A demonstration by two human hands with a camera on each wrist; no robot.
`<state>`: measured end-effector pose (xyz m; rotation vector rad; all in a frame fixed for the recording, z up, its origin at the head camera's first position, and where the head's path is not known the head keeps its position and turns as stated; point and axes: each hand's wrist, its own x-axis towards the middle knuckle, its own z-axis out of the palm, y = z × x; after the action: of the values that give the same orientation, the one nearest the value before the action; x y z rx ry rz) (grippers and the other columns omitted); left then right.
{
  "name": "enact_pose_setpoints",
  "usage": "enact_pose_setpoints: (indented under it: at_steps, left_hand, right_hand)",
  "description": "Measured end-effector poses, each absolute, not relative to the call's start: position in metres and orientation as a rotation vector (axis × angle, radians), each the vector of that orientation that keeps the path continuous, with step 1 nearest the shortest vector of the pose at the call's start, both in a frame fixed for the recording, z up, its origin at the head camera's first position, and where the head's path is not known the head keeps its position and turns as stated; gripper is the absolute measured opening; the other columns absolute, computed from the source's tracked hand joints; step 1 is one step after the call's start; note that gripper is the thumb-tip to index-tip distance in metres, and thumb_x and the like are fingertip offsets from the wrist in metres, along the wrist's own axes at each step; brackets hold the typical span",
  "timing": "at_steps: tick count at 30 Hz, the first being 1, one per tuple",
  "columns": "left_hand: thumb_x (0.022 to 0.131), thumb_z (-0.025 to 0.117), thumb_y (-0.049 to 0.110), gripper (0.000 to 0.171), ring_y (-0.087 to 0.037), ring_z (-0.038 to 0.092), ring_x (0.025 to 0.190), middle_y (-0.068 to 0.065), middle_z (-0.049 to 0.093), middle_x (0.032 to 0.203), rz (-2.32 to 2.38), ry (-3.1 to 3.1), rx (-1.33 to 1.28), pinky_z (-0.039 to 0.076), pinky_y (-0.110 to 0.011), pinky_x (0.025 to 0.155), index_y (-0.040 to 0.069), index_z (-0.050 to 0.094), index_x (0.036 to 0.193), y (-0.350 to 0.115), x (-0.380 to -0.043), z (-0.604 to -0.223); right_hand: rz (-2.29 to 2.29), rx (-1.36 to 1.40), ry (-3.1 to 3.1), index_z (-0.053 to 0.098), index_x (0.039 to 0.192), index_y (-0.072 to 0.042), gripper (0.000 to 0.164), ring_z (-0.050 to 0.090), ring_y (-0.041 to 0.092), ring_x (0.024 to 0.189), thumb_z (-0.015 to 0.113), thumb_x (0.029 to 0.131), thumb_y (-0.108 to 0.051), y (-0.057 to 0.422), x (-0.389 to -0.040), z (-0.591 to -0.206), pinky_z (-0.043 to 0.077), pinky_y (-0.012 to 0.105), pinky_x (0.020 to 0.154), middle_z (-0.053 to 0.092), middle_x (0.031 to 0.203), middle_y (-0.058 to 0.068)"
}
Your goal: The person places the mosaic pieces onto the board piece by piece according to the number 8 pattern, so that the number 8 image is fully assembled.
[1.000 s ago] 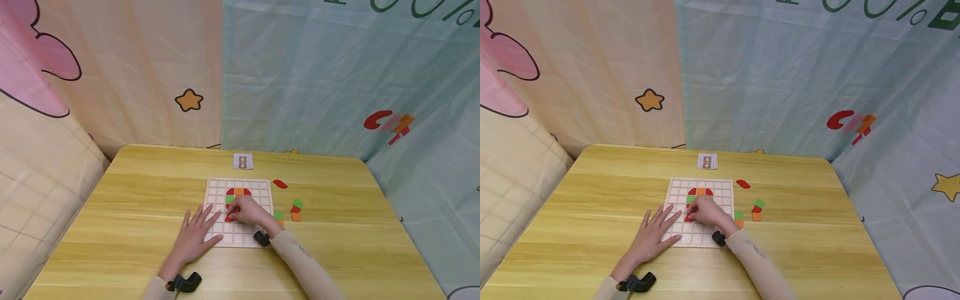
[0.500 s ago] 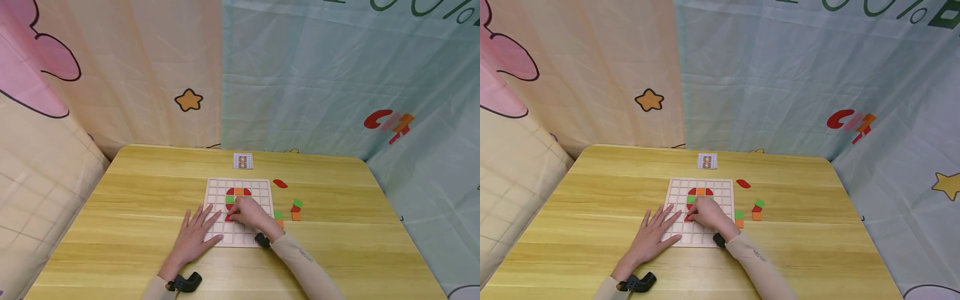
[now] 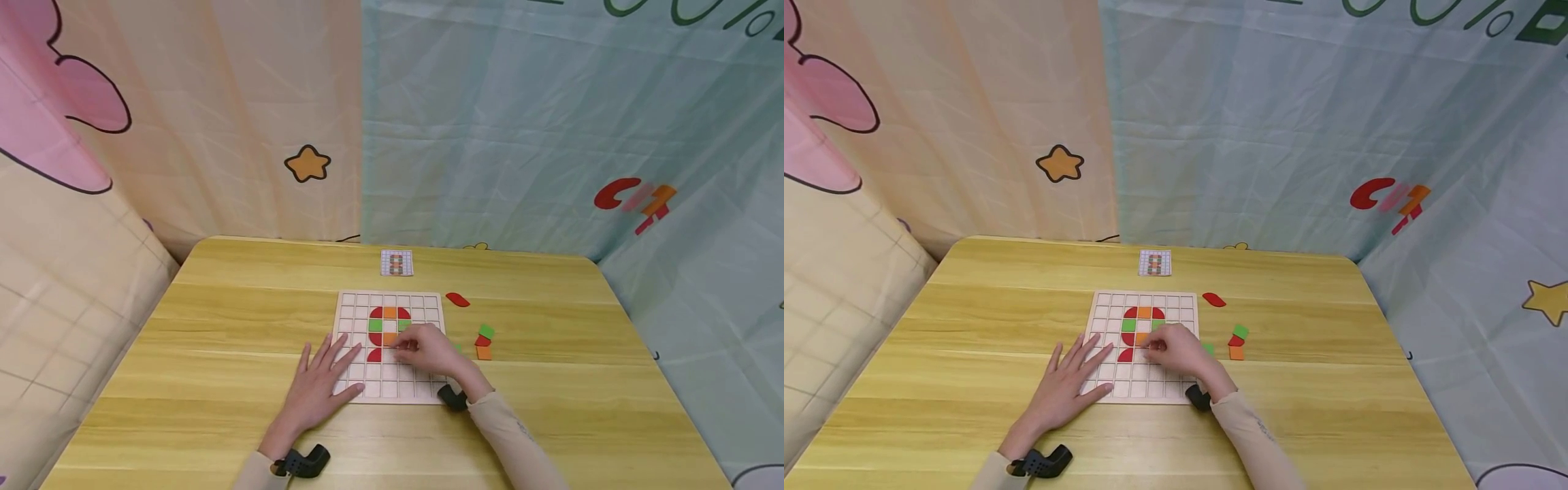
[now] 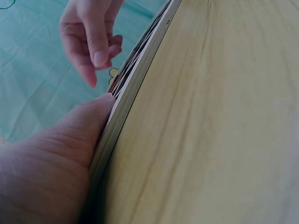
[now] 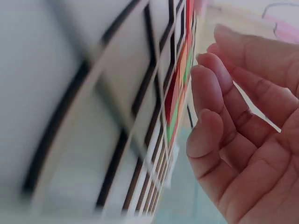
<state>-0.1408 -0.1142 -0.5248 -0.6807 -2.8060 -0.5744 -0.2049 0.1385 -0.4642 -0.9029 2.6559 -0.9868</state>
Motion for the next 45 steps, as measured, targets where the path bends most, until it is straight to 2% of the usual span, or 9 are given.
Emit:
enact_pose_setpoints:
  at_steps: [10,14,18,26,38,45]
  left_hand:
    - [0.088,0.055,0.057,0.067,-0.034,0.019,0.140,-0.009,0.030,0.152,-0.597,-2.780,-0.676,0.003,-0.058,0.110,0.022,0.043,0.144,-0.114,-0.141,-0.526]
    - [0.088,0.055,0.057,0.067,-0.034,0.019,0.140,-0.009,0.030,0.152,-0.610,-2.777,-0.683,0.003,-0.059,0.110,0.022,0.043,0.144,-0.114,-0.141,-0.527]
    - [0.089,0.053,0.058,0.067,-0.034,0.018,0.140,-0.009,0.029,0.152,-0.611,-2.787,-0.678,0.002,-0.058,0.110,0.023,0.042,0.145,-0.115,-0.141,-0.526]
    - [0.089,0.052,0.059,0.067,-0.032,0.016,0.141,-0.008,0.027,0.153,-0.608,-2.807,-0.673,0.000,-0.057,0.110,0.023,0.041,0.145,-0.115,-0.141,-0.525]
    - [0.089,0.054,0.058,0.067,-0.034,0.018,0.140,-0.008,0.029,0.153,-0.586,-2.793,-0.676,0.002,-0.058,0.110,0.023,0.043,0.145,-0.115,-0.141,-0.526]
    - [0.089,0.052,0.058,0.067,-0.033,0.016,0.141,-0.007,0.026,0.154,-0.605,-2.810,-0.674,-0.001,-0.057,0.110,0.024,0.040,0.146,-0.115,-0.140,-0.526]
  right_hand:
    - [-1.132,-0.670,2.699,0.073,0.097,-0.007,0.016,0.053,0.013,0.070,0.075,0.082,-0.011,0.198,-0.197,-0.461,0.048,0.025,0.059,0.059,0.079,-0.007]
    - [-1.111,-0.591,2.706,0.072,0.087,-0.009,0.010,0.051,0.012,0.065,0.078,0.079,-0.012,0.214,-0.195,-0.463,0.045,0.024,0.055,0.057,0.076,-0.007]
    - [-1.075,-0.617,2.682,0.068,0.080,-0.010,0.012,0.049,0.010,0.060,0.080,0.077,-0.013,0.226,-0.191,-0.467,0.043,0.024,0.053,0.056,0.071,-0.006]
    - [-1.078,-0.610,2.680,0.067,0.085,-0.009,0.018,0.049,0.011,0.065,0.081,0.076,-0.016,0.233,-0.185,-0.474,0.043,0.023,0.057,0.056,0.075,0.000]
    - [-1.092,-0.605,2.705,0.066,0.082,-0.012,0.018,0.047,0.010,0.062,0.082,0.075,-0.018,0.236,-0.186,-0.479,0.041,0.024,0.055,0.052,0.071,-0.006]
    - [-1.053,-0.629,2.724,0.068,0.074,-0.015,0.015,0.047,0.008,0.061,0.082,0.074,-0.017,0.237,-0.185,-0.477,0.041,0.023,0.053,0.053,0.070,-0.008]
